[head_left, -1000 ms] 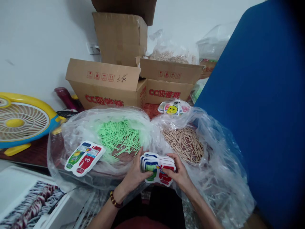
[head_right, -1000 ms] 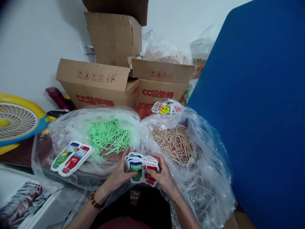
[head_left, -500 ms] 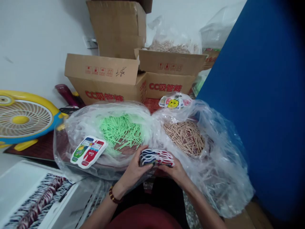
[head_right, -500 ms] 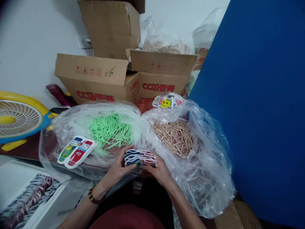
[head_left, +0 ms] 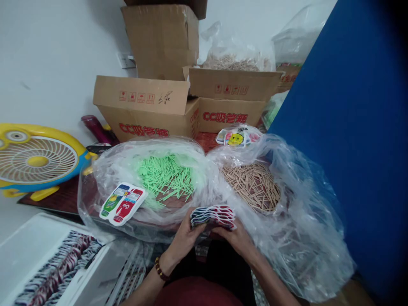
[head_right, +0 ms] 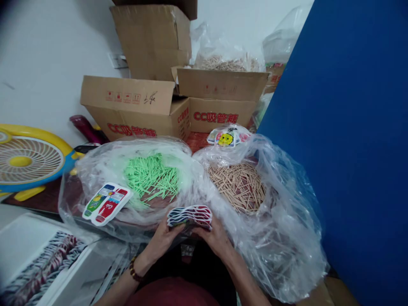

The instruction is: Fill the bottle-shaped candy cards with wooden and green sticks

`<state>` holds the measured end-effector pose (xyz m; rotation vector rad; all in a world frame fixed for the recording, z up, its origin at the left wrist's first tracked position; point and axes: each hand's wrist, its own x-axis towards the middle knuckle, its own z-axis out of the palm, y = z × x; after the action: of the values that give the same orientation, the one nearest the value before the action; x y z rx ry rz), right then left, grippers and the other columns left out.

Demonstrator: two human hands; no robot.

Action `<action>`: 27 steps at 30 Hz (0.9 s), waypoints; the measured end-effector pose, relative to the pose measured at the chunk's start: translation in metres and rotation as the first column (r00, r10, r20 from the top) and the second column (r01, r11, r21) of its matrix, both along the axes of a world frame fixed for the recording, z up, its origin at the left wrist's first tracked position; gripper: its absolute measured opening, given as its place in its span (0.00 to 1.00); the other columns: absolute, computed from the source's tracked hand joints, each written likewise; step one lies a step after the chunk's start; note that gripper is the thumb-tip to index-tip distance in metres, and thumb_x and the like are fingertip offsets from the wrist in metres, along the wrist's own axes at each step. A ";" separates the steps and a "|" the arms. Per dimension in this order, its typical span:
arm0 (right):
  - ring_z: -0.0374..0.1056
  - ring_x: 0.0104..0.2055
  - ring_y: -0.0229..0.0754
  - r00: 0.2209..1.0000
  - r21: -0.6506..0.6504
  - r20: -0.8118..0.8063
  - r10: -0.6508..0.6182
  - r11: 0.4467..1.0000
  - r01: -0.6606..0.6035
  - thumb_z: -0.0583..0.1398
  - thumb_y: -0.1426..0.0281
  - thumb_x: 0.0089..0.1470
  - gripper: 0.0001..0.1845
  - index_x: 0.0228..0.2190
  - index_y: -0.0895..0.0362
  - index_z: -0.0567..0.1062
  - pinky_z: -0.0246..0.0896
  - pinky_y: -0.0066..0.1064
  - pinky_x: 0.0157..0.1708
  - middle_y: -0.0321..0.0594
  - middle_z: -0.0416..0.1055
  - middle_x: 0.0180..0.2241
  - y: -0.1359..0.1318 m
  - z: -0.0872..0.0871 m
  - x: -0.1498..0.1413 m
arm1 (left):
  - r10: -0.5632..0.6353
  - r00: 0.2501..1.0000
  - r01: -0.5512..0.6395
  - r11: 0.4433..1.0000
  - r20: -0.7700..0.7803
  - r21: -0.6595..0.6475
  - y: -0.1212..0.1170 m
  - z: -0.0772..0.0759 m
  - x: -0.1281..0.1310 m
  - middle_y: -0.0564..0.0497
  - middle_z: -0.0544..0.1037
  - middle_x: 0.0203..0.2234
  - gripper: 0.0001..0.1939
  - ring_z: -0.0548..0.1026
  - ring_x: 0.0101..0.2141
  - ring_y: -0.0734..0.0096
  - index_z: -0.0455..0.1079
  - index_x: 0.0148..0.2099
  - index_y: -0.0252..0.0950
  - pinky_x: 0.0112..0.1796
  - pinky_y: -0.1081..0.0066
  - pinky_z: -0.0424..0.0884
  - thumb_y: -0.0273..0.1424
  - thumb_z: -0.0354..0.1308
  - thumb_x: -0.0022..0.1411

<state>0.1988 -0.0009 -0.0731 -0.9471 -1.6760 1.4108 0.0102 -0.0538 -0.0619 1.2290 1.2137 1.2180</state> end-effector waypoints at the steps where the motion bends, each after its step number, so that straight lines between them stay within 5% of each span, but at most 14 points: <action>1: 0.69 0.50 0.47 1.000 -0.019 -0.012 0.014 1.000 -0.014 0.66 0.68 0.47 0.24 0.48 0.53 0.72 0.62 0.42 0.53 0.42 0.74 0.48 0.001 0.000 0.003 | 0.010 1.000 -0.011 1.000 -0.006 -0.006 0.000 -0.003 0.000 0.48 0.73 0.47 0.18 0.70 0.47 0.62 0.63 0.53 0.38 0.53 0.62 0.62 0.34 0.57 0.62; 6: 0.71 0.48 0.47 0.991 -0.113 -0.089 0.098 0.988 -0.107 0.69 0.68 0.43 0.38 0.55 0.54 0.65 0.64 0.42 0.51 0.45 0.72 0.50 0.014 0.008 0.009 | -0.036 0.999 0.036 0.999 -0.005 -0.016 0.003 -0.005 -0.004 0.49 0.73 0.45 0.16 0.70 0.47 0.63 0.64 0.52 0.38 0.52 0.64 0.63 0.33 0.58 0.61; 10: 0.70 0.49 0.50 0.987 -0.029 -0.016 0.162 0.986 -0.162 0.63 0.64 0.51 0.21 0.47 0.58 0.75 0.61 0.44 0.53 0.44 0.75 0.47 0.019 0.010 -0.001 | -0.003 0.999 0.003 1.000 0.039 -0.024 0.008 0.000 -0.006 0.47 0.72 0.50 0.21 0.68 0.52 0.62 0.61 0.55 0.38 0.55 0.62 0.59 0.31 0.59 0.60; 14: 0.72 0.43 0.49 0.986 0.096 0.157 0.054 0.993 -0.070 0.60 0.65 0.54 0.17 0.45 0.55 0.76 0.66 0.41 0.46 0.40 0.77 0.41 0.017 0.021 -0.009 | 0.238 0.971 -0.238 0.971 0.007 -0.010 -0.008 0.014 -0.007 0.45 0.66 0.56 0.25 0.65 0.55 0.60 0.58 0.57 0.40 0.55 0.62 0.61 0.35 0.60 0.59; 17: 0.73 0.41 0.48 0.941 0.278 0.338 0.012 0.954 -0.112 0.59 0.68 0.54 0.17 0.47 0.54 0.74 0.67 0.36 0.41 0.40 0.77 0.41 0.009 0.045 -0.014 | 0.361 0.933 -0.356 0.922 0.006 -0.155 -0.037 0.037 -0.009 0.45 0.72 0.46 0.17 0.71 0.47 0.60 0.64 0.46 0.39 0.48 0.62 0.66 0.41 0.60 0.59; 19: 0.73 0.41 0.48 0.885 0.412 0.466 0.005 0.884 -0.222 0.57 0.73 0.54 0.19 0.49 0.55 0.72 0.66 0.34 0.39 0.43 0.76 0.43 -0.001 0.063 -0.022 | 0.216 0.944 -0.120 0.930 0.251 -0.347 -0.055 0.057 -0.011 0.44 0.76 0.40 0.17 0.74 0.43 0.59 0.68 0.44 0.38 0.43 0.62 0.70 0.46 0.54 0.62; 22: 0.73 0.38 0.47 0.776 0.557 0.631 0.006 0.693 -0.458 0.57 0.79 0.51 0.20 0.46 0.55 0.71 0.65 0.33 0.35 0.42 0.76 0.40 -0.023 0.082 -0.044 | 0.176 0.780 0.113 0.904 0.600 -0.412 -0.069 0.083 -0.018 0.42 0.76 0.46 0.25 0.74 0.47 0.57 0.68 0.52 0.39 0.46 0.60 0.69 0.51 0.46 0.64; 25: 0.72 0.37 0.49 0.744 0.692 0.664 -0.076 0.439 -0.573 0.58 0.79 0.51 0.18 0.45 0.58 0.71 0.64 0.36 0.36 0.45 0.76 0.40 -0.044 0.084 -0.072 | 0.327 0.678 0.065 0.865 0.658 -0.497 -0.075 0.093 -0.031 0.43 0.79 0.43 0.21 0.76 0.46 0.54 0.69 0.51 0.38 0.46 0.57 0.70 0.45 0.51 0.63; 27: 0.71 0.39 0.50 0.758 0.736 0.648 -0.073 0.318 -0.598 0.59 0.79 0.51 0.19 0.46 0.60 0.70 0.63 0.39 0.38 0.47 0.75 0.41 -0.054 0.079 -0.092 | 0.446 0.625 -0.011 0.826 0.641 -0.564 -0.083 0.088 -0.040 0.43 0.81 0.37 0.16 0.78 0.42 0.53 0.71 0.48 0.34 0.45 0.57 0.71 0.35 0.57 0.59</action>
<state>0.1072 -0.0551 0.0057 -0.3495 -2.7337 0.0094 -0.0294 -0.1372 0.0263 0.0750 0.9533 1.2814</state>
